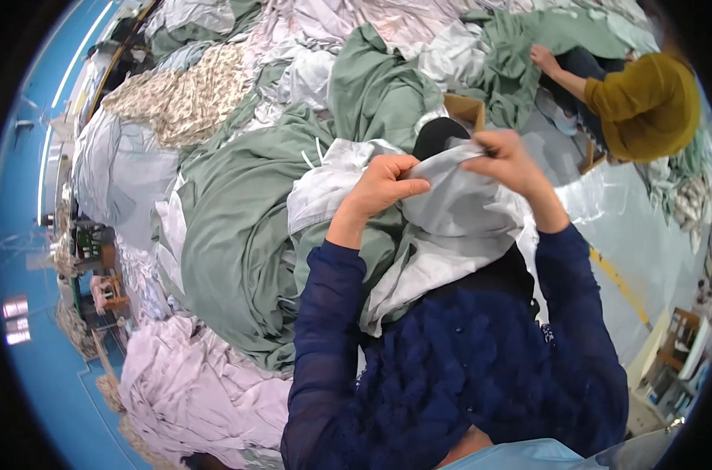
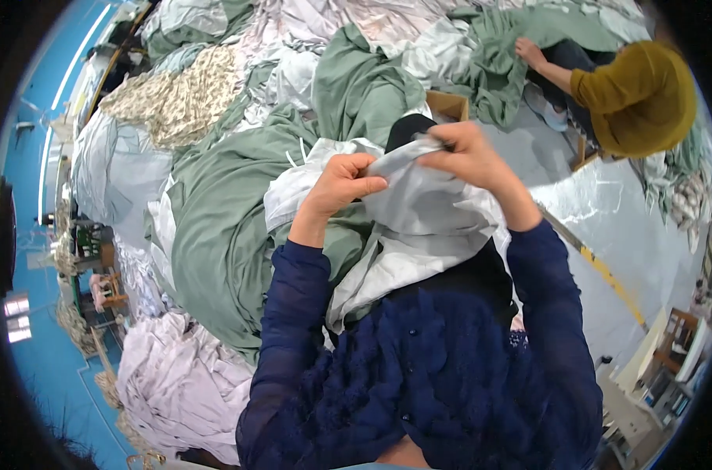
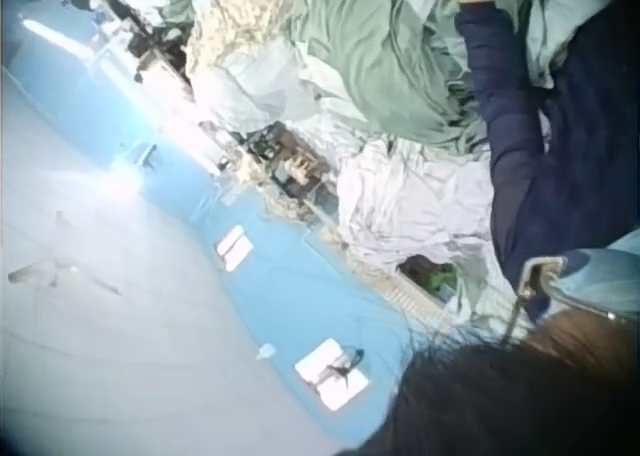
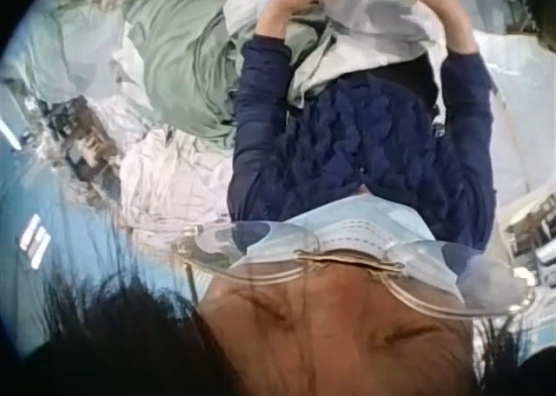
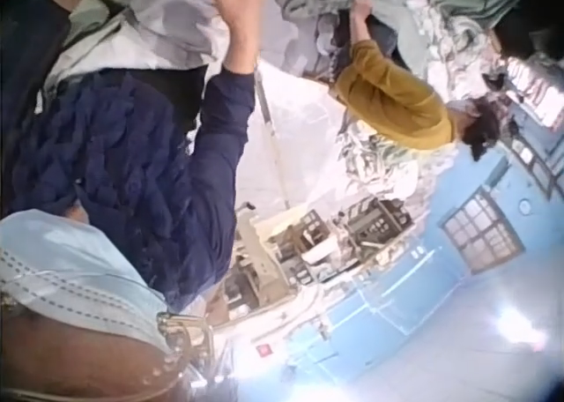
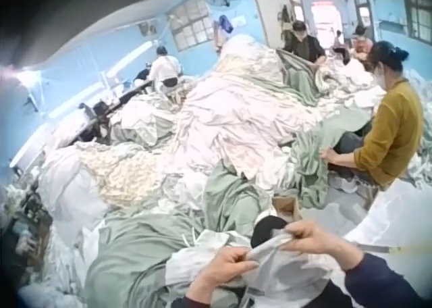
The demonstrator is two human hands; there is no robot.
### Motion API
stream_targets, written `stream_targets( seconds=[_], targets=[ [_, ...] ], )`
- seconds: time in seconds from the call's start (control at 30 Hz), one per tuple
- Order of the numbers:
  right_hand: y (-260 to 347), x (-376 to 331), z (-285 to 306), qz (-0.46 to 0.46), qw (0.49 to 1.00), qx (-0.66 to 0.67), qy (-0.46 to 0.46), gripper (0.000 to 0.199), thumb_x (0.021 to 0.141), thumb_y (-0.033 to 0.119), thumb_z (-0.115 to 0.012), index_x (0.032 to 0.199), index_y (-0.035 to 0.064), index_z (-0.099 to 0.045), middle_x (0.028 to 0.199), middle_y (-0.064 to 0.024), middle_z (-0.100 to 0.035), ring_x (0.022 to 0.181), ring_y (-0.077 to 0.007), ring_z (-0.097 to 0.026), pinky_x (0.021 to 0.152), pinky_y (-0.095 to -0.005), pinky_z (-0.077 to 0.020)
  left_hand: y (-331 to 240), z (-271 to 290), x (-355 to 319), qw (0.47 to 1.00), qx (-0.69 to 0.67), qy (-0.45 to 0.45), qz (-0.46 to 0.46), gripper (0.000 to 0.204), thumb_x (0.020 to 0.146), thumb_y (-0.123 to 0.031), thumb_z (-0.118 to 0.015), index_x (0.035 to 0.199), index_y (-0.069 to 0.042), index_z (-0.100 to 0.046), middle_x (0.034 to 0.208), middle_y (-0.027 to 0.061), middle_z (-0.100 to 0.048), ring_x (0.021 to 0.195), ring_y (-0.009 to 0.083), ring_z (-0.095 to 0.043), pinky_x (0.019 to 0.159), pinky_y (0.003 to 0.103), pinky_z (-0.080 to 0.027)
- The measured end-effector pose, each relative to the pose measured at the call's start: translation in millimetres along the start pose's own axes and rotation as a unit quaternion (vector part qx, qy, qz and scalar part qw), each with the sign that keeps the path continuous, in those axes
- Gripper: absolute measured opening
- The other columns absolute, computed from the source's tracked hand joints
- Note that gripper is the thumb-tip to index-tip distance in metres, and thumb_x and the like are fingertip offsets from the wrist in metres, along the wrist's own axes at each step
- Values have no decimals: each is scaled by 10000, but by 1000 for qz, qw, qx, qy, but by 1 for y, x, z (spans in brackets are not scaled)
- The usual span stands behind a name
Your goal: Trimming threads and inspecting pillow components in a factory setting.
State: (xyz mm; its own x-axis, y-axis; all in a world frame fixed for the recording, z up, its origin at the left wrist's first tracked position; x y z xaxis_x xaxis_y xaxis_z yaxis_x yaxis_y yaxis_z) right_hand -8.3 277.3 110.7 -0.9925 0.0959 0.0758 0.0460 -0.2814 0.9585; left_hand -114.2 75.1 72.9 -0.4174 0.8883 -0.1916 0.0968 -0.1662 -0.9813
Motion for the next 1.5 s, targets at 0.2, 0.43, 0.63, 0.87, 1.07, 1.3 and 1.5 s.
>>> stream_targets(
  seconds=[0.2, 0.43, 0.63, 0.87, 1.07, 1.3, 1.5],
  targets=[
    [76, -41, 106, -17, 986, 37, -161, 131, 784, 42, -717, 851, 53, -605, 781, 50, -573, 704, -20, -501, 642, -187, -368, 4, 17, 17, 997, 50, -38, -52, 82, 788, -38, -754, 808, -16, -678, 676, -94, -510, 626, 11, -411, 539, 220, -316],
    [124, -107, 181, 12, 976, -66, -208, 105, 825, 80, -713, 807, 54, -613, 745, 53, -582, 672, -28, -506, 619, -189, -367, -2, 54, 18, 950, 273, -130, -79, 159, 729, -136, -762, 857, -69, -696, 720, 109, -653, 654, 227, -628, 614, 347, -468],
    [131, -149, 214, 4, 956, -146, -254, 145, 821, 113, -740, 789, 65, -606, 710, 82, -538, 652, -15, -462, 603, -192, -344, -14, 113, -9, 849, 450, -265, -83, 160, 741, -192, -718, 881, -116, -702, 822, 130, -691, 791, 345, -664, 671, 417, -499],
    [116, -152, 212, 9, 947, -190, -259, 172, 804, 156, -757, 784, 59, -616, 696, 89, -548, 637, -4, -441, 588, -189, -317, -47, 254, -89, 718, 369, -564, -172, 189, 823, -29, -551, 921, -37, -712, 821, 110, -700, 764, 228, -668, 704, 348, -518],
    [135, -138, 210, 49, 944, -141, -295, 140, 795, 120, -728, 767, 74, -599, 684, 88, -534, 632, -5, -448, 589, -185, -326, -141, 364, -263, 653, -5, -611, -447, 223, 854, -71, -539, 981, 19, -699, 928, 117, -682, 822, 221, -660, 754, 363, -563],
    [99, -135, 218, -51, 963, -141, -222, 136, 727, 103, -720, 757, 65, -593, 669, 72, -551, 622, -22, -475, 579, -197, -356, -148, 338, -462, 585, 309, -713, -233, 283, 877, -66, -479, 1070, -2, -676, 1003, 154, -693, 910, 286, -670, 826, 382, -553],
    [-11, -92, 204, -125, 947, -257, -147, 249, 732, 168, -735, 693, -23, -580, 582, 27, -457, 592, -58, -410, 537, -275, -353, -3, 293, -399, 694, 587, -378, 178, 246, 719, -144, -673, 912, 6, -703, 778, 186, -684, 733, 308, -658, 693, 379, -485]
  ],
)
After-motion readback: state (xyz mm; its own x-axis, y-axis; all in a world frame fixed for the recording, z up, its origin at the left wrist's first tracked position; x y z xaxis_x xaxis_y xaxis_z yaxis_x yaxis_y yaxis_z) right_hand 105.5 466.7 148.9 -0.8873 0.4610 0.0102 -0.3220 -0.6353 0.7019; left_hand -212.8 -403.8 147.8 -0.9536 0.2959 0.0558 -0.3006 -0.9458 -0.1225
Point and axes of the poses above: each hand's wrist, its own x-axis towards the middle knuckle, its own z-axis out of the back of the hand, y = z × x, the point moved 4 cm from there along x, towards the middle knuckle
